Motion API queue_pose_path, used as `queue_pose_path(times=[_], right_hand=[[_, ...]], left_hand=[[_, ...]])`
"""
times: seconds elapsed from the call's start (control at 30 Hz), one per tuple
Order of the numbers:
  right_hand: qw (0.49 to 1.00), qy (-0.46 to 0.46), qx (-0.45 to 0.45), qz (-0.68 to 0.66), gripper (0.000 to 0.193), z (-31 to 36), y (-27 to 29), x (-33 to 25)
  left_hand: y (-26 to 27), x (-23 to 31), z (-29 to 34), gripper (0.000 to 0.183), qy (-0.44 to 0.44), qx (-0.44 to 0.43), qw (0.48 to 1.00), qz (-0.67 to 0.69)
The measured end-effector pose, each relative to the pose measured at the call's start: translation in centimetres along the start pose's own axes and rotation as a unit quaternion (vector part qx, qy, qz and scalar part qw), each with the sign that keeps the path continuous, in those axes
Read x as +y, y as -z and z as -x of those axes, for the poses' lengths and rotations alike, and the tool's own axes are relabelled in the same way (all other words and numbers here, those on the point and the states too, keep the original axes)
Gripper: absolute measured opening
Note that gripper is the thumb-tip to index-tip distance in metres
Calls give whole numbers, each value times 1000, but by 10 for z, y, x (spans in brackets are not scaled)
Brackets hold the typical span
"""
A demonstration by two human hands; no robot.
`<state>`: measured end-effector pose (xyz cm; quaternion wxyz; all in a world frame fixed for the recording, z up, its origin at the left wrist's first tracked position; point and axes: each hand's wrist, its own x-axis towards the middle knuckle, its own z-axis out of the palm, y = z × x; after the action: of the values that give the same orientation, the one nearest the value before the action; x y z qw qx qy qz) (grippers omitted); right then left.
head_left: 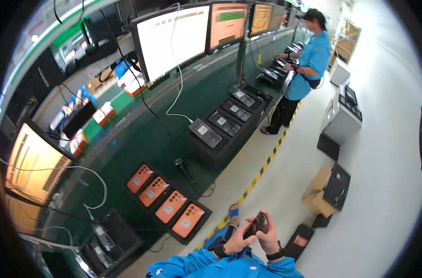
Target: The worker scans barcodes on mobile phones and plugs them into a multi-port testing jig to verify functionality.
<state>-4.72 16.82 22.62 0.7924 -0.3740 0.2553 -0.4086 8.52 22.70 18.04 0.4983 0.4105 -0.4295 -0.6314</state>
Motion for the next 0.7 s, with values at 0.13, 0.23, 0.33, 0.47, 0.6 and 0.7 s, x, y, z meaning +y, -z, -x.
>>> queue_pose_path(times=[0.13, 0.23, 0.33, 0.47, 0.6, 0.7], right_hand=[[997, -30, -24, 72, 80, -96, 23, -47], [995, -27, -60, 69, 76, -160, 25, -81], [986, -46, -115, 115, 73, -232, 28, -99], [959, -88, -208, 172, 68, -314, 33, -108], [964, -135, -187, 131, 52, -409, 44, -111], [975, -87, -78, 192, 41, -502, 74, -111]], left_hand=[[17, 39, -91, 70, -10, 34, 999, 26], [31, 80, -145, 69, -36, 80, 994, 67], [60, 90, -192, 70, -56, 92, 988, 112], [96, 99, -234, 70, -14, 132, 978, 161], [123, 109, -268, 52, -43, 274, 917, 285], [160, 86, -300, 43, -52, 423, 878, 217]])
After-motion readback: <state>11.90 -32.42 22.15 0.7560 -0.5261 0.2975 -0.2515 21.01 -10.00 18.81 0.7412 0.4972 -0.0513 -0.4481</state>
